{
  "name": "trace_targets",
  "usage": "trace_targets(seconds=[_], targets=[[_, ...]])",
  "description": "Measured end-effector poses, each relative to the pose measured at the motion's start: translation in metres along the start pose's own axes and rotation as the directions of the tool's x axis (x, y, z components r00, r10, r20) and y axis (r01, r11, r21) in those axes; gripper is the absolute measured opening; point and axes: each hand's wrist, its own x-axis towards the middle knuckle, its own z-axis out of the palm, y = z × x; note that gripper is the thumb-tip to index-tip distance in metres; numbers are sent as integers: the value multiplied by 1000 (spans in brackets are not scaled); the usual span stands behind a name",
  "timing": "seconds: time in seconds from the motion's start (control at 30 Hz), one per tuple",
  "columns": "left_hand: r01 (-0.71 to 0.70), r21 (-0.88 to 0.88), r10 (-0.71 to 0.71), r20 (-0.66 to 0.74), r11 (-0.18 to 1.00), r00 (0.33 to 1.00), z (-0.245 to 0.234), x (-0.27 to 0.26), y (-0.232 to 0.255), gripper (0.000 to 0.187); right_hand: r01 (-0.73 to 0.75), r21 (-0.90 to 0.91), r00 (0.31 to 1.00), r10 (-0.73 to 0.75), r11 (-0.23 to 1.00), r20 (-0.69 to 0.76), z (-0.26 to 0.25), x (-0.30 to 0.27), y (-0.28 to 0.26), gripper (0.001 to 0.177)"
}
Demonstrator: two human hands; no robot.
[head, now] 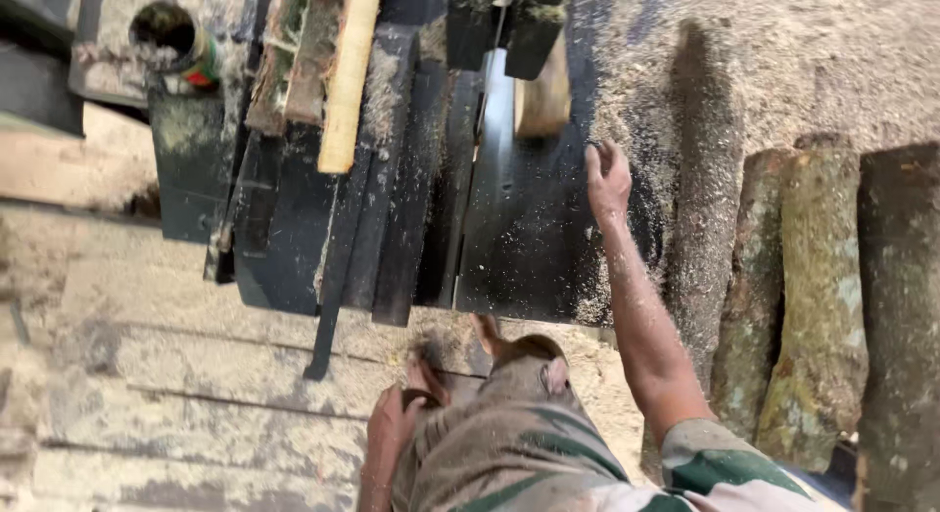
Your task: The person manipulates logs and wooden planks through a motorized saw to cut them into smaller pieces while another person assists by holding the other end of the wood.
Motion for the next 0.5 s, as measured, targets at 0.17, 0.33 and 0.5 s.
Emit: trace_targets(seconds=[0.17, 0.33, 0.5], targets=[[-239, 2, 238, 47, 971, 970, -6, -5, 6, 68, 87, -130, 979, -60, 988, 193, 21, -45, -12, 101], [-580, -31, 576, -88, 814, 813, 3, -7, 15, 82, -65, -523, 991, 117, 850, 67, 69, -173, 30, 134], [-633, -319, 679, 48, 705, 733, 17, -67, -9, 86, -5, -497, 999, 23, 868, 31, 124, -316, 50, 134]])
